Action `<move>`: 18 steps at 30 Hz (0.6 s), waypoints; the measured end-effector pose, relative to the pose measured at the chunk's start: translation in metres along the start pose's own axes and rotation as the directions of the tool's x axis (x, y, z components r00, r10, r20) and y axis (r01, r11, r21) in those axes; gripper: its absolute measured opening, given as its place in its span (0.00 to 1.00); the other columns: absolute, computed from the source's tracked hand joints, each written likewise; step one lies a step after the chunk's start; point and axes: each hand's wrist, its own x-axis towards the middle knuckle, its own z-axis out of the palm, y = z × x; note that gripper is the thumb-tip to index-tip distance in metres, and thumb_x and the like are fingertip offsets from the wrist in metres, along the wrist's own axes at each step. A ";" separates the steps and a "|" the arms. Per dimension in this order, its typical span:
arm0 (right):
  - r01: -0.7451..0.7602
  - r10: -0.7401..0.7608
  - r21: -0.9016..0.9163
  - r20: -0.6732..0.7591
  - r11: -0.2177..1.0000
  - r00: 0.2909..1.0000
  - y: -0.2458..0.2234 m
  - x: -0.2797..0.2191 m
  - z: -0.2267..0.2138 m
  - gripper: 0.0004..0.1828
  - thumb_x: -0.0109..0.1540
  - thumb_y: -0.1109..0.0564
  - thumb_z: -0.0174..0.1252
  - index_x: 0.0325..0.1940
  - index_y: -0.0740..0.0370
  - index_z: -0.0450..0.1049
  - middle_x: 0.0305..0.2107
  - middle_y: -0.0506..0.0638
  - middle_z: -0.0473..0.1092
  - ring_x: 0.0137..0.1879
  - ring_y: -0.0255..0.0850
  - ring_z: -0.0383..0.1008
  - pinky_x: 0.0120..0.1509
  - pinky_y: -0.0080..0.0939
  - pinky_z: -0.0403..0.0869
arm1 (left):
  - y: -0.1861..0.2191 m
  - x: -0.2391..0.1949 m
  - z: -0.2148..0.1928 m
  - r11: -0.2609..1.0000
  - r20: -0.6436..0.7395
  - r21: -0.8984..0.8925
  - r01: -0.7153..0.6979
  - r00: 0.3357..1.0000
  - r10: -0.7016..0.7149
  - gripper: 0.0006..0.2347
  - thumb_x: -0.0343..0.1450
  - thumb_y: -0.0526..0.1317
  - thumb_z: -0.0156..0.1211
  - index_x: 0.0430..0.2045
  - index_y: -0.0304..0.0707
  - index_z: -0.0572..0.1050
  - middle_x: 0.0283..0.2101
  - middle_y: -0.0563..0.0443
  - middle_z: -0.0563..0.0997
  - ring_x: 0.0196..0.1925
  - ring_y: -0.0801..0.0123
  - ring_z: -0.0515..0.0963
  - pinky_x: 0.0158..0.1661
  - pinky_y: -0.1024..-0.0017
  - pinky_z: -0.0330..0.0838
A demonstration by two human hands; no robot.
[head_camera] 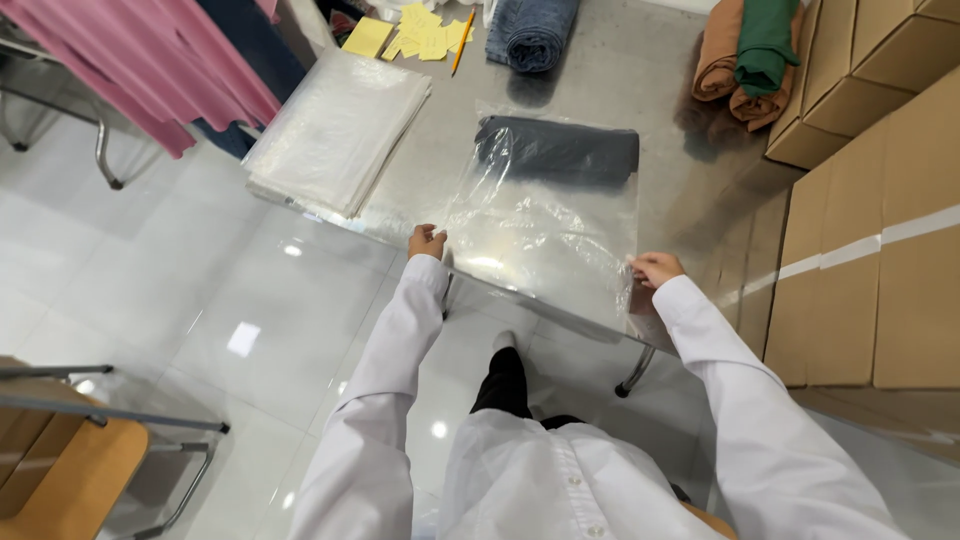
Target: The person places a folded dark garment into a clear plastic bag and seals it. They then place the packaged item into a cardboard box, close the box, and secure it by tying a white ribbon around it.
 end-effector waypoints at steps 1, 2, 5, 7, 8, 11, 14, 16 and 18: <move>-0.004 0.004 0.003 -0.006 1.000 1.000 -0.013 -0.010 -0.006 0.16 0.59 0.52 0.68 0.47 0.61 0.79 0.37 0.56 0.79 0.43 0.42 0.81 0.44 0.39 0.80 | 0.002 0.009 0.003 1.000 0.007 0.003 -0.003 1.000 0.003 0.19 0.68 0.48 0.66 0.51 0.47 0.74 0.55 0.44 0.79 0.60 0.54 0.77 0.60 0.59 0.72; -0.044 0.041 0.039 0.068 0.998 0.997 -0.026 -0.020 -0.011 0.18 0.59 0.51 0.68 0.49 0.63 0.78 0.37 0.55 0.78 0.41 0.39 0.80 0.43 0.36 0.80 | 0.004 0.019 0.006 1.000 0.029 -0.001 0.024 0.999 -0.024 0.20 0.67 0.51 0.68 0.52 0.51 0.73 0.52 0.49 0.81 0.58 0.57 0.79 0.58 0.61 0.73; -0.145 0.117 0.151 0.182 0.978 0.976 -0.058 -0.035 -0.026 0.22 0.60 0.52 0.68 0.53 0.65 0.75 0.39 0.53 0.76 0.42 0.36 0.79 0.44 0.32 0.79 | 0.025 0.029 0.009 0.981 0.129 -0.144 0.130 0.985 -0.112 0.24 0.66 0.53 0.72 0.53 0.47 0.74 0.49 0.46 0.82 0.51 0.54 0.82 0.50 0.61 0.77; -0.200 0.146 0.226 0.233 0.953 0.961 -0.076 -0.034 -0.031 0.22 0.61 0.52 0.67 0.56 0.64 0.73 0.42 0.51 0.76 0.43 0.36 0.79 0.45 0.32 0.78 | 0.047 0.029 0.005 0.938 0.206 -0.272 0.215 0.965 -0.161 0.26 0.65 0.52 0.75 0.54 0.40 0.75 0.49 0.37 0.81 0.45 0.47 0.83 0.43 0.60 0.80; -0.198 0.140 0.233 0.244 0.952 0.960 -0.082 -0.030 -0.031 0.23 0.61 0.51 0.66 0.57 0.63 0.72 0.43 0.52 0.76 0.44 0.37 0.79 0.45 0.31 0.77 | 0.059 0.027 0.002 0.908 0.245 -0.340 0.244 0.955 -0.165 0.24 0.66 0.48 0.73 0.50 0.32 0.76 0.45 0.33 0.81 0.43 0.47 0.83 0.41 0.60 0.80; -0.120 0.068 0.212 0.239 0.970 0.969 -0.077 -0.008 -0.021 0.21 0.61 0.50 0.67 0.53 0.64 0.74 0.40 0.53 0.77 0.38 0.35 0.76 0.33 0.24 0.67 | 0.097 0.005 -0.018 0.874 0.328 -0.377 0.306 0.927 -0.183 0.20 0.67 0.42 0.70 0.48 0.24 0.78 0.45 0.31 0.81 0.44 0.48 0.82 0.42 0.60 0.80; 0.025 -0.050 0.150 0.163 0.988 0.985 -0.101 -0.003 -0.043 0.18 0.60 0.52 0.69 0.49 0.64 0.77 0.35 0.55 0.79 0.34 0.35 0.76 0.25 0.22 0.61 | 0.105 0.035 -0.026 0.896 0.383 -0.351 0.272 0.915 -0.127 0.19 0.66 0.42 0.73 0.46 0.28 0.79 0.43 0.38 0.82 0.42 0.55 0.81 0.43 0.62 0.79; 0.085 -0.098 0.123 0.100 0.989 0.990 -0.135 -0.006 -0.063 0.18 0.59 0.52 0.70 0.49 0.63 0.78 0.35 0.55 0.79 0.39 0.37 0.78 0.27 0.26 0.63 | 0.125 0.063 -0.036 0.916 0.396 -0.345 0.205 0.917 -0.056 0.19 0.64 0.43 0.77 0.44 0.31 0.80 0.37 0.44 0.84 0.38 0.61 0.80 0.42 0.64 0.78; 0.255 -0.265 0.179 0.035 0.950 0.963 -0.163 -0.013 -0.080 0.07 0.61 0.59 0.65 0.43 0.61 0.80 0.27 0.54 0.78 0.21 0.32 0.69 0.20 0.26 0.63 | 0.166 0.071 -0.050 0.966 0.422 -0.247 0.081 0.906 0.032 0.14 0.61 0.48 0.79 0.33 0.44 0.85 0.32 0.52 0.84 0.34 0.71 0.77 0.39 0.73 0.72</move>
